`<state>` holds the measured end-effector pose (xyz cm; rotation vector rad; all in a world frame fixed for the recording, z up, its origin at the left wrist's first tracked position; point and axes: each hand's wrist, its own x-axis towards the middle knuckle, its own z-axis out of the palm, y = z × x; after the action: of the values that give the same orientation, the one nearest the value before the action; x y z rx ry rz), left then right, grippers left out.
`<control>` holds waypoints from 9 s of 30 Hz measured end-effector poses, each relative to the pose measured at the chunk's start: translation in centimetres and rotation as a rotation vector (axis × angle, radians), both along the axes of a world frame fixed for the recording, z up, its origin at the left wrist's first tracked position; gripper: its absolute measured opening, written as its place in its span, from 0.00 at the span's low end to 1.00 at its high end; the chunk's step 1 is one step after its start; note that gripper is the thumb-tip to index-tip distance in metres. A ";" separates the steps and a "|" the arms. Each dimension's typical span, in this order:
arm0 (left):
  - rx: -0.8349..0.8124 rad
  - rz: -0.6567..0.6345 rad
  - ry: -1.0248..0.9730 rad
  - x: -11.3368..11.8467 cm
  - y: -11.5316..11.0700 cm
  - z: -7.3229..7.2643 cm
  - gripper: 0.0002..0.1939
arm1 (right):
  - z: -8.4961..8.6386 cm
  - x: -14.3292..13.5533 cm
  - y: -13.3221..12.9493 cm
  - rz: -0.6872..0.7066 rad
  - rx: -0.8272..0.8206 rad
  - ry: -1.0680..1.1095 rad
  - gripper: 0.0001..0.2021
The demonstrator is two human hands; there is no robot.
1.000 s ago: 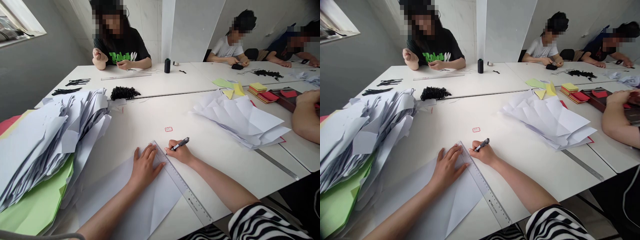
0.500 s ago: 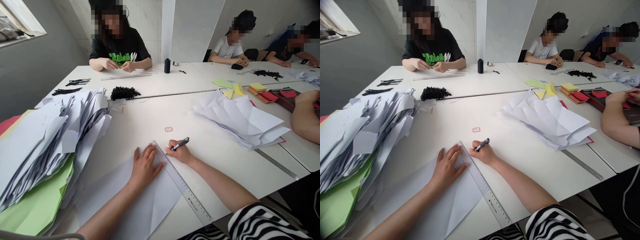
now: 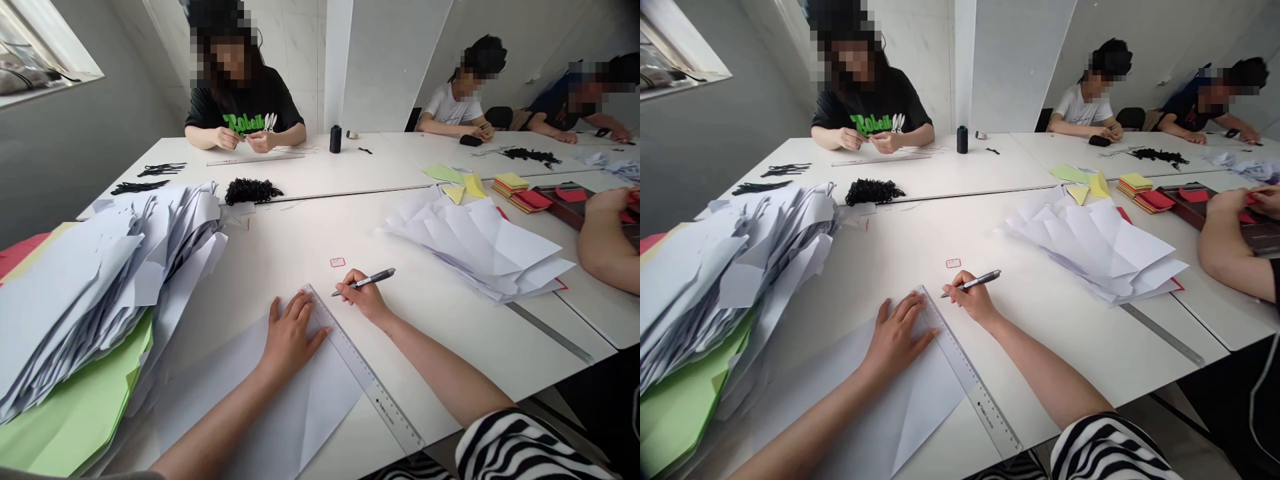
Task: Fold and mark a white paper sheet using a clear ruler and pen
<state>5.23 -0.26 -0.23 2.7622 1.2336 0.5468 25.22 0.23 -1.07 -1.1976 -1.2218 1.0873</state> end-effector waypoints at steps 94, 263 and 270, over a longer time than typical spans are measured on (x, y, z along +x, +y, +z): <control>-0.061 0.055 0.009 -0.3 -2.3 -0.7 0.32 | -1.8 -0.9 2.7 0.174 0.528 -0.834 0.14; -0.053 0.070 0.009 0.1 -2.0 -1.2 0.31 | 2.0 -1.2 5.5 0.238 0.349 -0.514 0.10; 0.020 0.038 -0.014 0.0 -1.5 -1.8 0.31 | -2.2 1.7 3.8 0.199 0.556 -0.877 0.11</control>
<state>5.22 -1.77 -1.98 2.7518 1.2871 0.5841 26.88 4.06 -3.27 -1.1354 -2.1717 0.2563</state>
